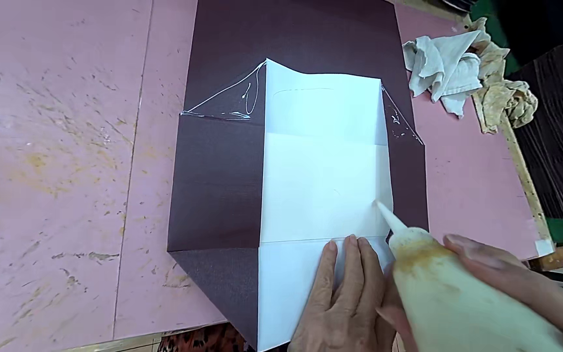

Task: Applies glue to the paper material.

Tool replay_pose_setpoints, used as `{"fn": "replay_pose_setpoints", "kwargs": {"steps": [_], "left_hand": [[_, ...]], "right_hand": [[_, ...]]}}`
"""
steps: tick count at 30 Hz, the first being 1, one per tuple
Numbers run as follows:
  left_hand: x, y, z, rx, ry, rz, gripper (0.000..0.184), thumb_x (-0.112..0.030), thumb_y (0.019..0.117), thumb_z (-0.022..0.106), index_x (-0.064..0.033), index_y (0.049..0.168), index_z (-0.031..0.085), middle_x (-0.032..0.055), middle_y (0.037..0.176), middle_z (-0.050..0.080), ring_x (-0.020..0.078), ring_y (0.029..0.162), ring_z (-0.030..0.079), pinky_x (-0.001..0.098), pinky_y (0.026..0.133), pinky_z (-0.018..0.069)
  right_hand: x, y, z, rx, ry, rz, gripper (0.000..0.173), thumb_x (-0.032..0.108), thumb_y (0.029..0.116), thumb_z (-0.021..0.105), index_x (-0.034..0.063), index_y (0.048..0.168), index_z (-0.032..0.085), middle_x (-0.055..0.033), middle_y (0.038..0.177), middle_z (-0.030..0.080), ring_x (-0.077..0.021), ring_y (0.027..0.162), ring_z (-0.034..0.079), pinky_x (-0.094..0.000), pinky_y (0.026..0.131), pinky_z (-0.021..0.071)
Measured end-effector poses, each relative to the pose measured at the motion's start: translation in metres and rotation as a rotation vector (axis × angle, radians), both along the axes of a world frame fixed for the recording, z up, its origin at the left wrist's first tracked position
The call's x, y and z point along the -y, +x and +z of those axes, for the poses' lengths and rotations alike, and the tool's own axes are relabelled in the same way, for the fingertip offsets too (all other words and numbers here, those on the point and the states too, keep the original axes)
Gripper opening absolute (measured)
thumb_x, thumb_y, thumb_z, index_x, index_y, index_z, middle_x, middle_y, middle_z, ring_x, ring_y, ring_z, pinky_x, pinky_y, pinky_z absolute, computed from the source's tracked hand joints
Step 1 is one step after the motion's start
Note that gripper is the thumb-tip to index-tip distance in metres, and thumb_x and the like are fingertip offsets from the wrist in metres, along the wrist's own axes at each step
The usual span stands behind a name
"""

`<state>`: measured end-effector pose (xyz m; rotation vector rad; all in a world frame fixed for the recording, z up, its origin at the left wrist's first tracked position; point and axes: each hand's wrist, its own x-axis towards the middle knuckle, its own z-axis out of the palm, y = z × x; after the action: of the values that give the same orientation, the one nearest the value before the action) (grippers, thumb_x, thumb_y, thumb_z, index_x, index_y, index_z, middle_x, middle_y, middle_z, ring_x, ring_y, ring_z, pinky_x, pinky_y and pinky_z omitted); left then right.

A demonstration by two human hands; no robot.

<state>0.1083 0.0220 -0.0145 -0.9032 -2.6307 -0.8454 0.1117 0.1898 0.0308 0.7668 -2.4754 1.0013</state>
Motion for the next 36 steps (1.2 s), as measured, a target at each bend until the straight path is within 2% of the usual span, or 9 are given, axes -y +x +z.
{"fn": "replay_pose_setpoints", "kwargs": {"steps": [3, 5, 9, 11, 14, 16, 21, 25, 36], "left_hand": [[0.001, 0.005, -0.001, -0.008, -0.041, 0.016, 0.03, -0.001, 0.0971, 0.049, 0.0061, 0.116, 0.071, 0.0199, 0.124, 0.071, 0.0301, 0.125, 0.064, 0.045, 0.111, 0.0385], [-0.003, 0.008, -0.008, -0.047, -0.04, 0.063, 0.021, -0.001, 0.0921, 0.056, -0.0041, 0.1, 0.075, 0.0119, 0.111, 0.077, 0.0264, 0.115, 0.07, 0.0422, 0.108, 0.0429], [-0.012, 0.012, -0.043, -0.034, 0.083, -0.039, 0.037, -0.006, 0.1024, 0.041, 0.003, 0.129, 0.066, 0.0239, 0.139, 0.061, 0.0408, 0.14, 0.049, 0.0555, 0.119, 0.026], [-0.002, 0.007, -0.023, -0.04, 0.041, -0.018, 0.037, -0.007, 0.1021, 0.042, 0.0064, 0.127, 0.065, 0.0231, 0.134, 0.065, 0.0367, 0.134, 0.056, 0.0485, 0.116, 0.0328], [0.001, 0.002, -0.01, -0.077, -0.029, -0.013, 0.037, -0.007, 0.1043, 0.04, 0.0003, 0.134, 0.062, 0.0255, 0.13, 0.067, 0.0364, 0.127, 0.062, 0.0471, 0.112, 0.039], [-0.001, 0.002, -0.014, -0.1, -0.096, -0.016, 0.039, -0.004, 0.1038, 0.043, -0.0048, 0.137, 0.062, 0.0239, 0.133, 0.065, 0.0367, 0.127, 0.062, 0.0488, 0.112, 0.0402], [0.002, 0.002, -0.017, -0.097, -0.136, -0.055, 0.04, -0.002, 0.1024, 0.044, -0.0038, 0.139, 0.061, 0.024, 0.135, 0.064, 0.0378, 0.13, 0.059, 0.0495, 0.113, 0.0375], [0.001, 0.002, -0.014, -0.078, -0.166, -0.053, 0.041, -0.001, 0.1022, 0.044, -0.0046, 0.139, 0.061, 0.0242, 0.136, 0.063, 0.0373, 0.13, 0.059, 0.0498, 0.113, 0.0369], [0.004, 0.002, -0.017, -0.064, -0.182, -0.063, 0.041, 0.0, 0.1022, 0.045, -0.0053, 0.14, 0.06, 0.0281, 0.135, 0.062, 0.0402, 0.13, 0.058, 0.0501, 0.115, 0.0342]], "right_hand": [[0.019, -0.017, -0.003, -0.14, 0.205, -0.043, 0.022, 0.018, 0.1082, 0.048, 0.0045, 0.125, 0.051, -0.0098, 0.133, 0.063, -0.0144, 0.137, 0.052, -0.0309, 0.115, 0.0418], [0.025, -0.031, -0.02, -0.3, 0.242, -0.049, 0.021, 0.017, 0.1071, 0.051, 0.0023, 0.122, 0.051, -0.0166, 0.128, 0.064, -0.0224, 0.133, 0.058, -0.0384, 0.113, 0.0462], [0.025, -0.022, -0.02, -0.257, 0.151, -0.006, 0.026, 0.023, 0.1071, 0.052, 0.0026, 0.123, 0.051, -0.0156, 0.129, 0.064, -0.0216, 0.133, 0.058, -0.0379, 0.115, 0.0455], [0.015, -0.011, -0.012, -0.151, 0.071, 0.024, 0.021, 0.019, 0.1081, 0.05, 0.0051, 0.123, 0.053, -0.0111, 0.13, 0.065, -0.0181, 0.133, 0.058, -0.0351, 0.114, 0.0464], [-0.034, 0.002, -0.007, 0.102, -0.06, 0.056, 0.043, 0.029, 0.1014, 0.064, 0.0188, 0.142, 0.054, 0.0038, 0.145, 0.058, -0.011, 0.137, 0.052, -0.0303, 0.114, 0.0446], [-0.04, 0.004, 0.001, 0.131, -0.201, -0.131, 0.044, 0.041, 0.0957, 0.07, 0.0254, 0.136, 0.058, 0.0123, 0.134, 0.064, -0.0041, 0.126, 0.059, -0.0233, 0.106, 0.0494], [-0.08, -0.02, -0.003, 0.056, -0.748, -0.347, 0.06, 0.031, 0.0723, 0.087, 0.012, 0.121, 0.058, -0.0086, 0.106, 0.073, -0.0259, 0.097, 0.073, -0.0428, 0.083, 0.0631], [-0.088, -0.037, -0.011, 0.111, -0.783, -0.478, 0.073, 0.028, 0.0697, 0.089, 0.0135, 0.126, 0.046, -0.0085, 0.104, 0.072, -0.0283, 0.093, 0.075, -0.0456, 0.078, 0.0656], [-0.073, -0.048, -0.01, 0.216, -0.802, -0.391, 0.047, 0.017, 0.0816, 0.081, 0.0126, 0.12, 0.053, -0.0096, 0.107, 0.072, -0.029, 0.094, 0.075, -0.0441, 0.078, 0.0661]]}}
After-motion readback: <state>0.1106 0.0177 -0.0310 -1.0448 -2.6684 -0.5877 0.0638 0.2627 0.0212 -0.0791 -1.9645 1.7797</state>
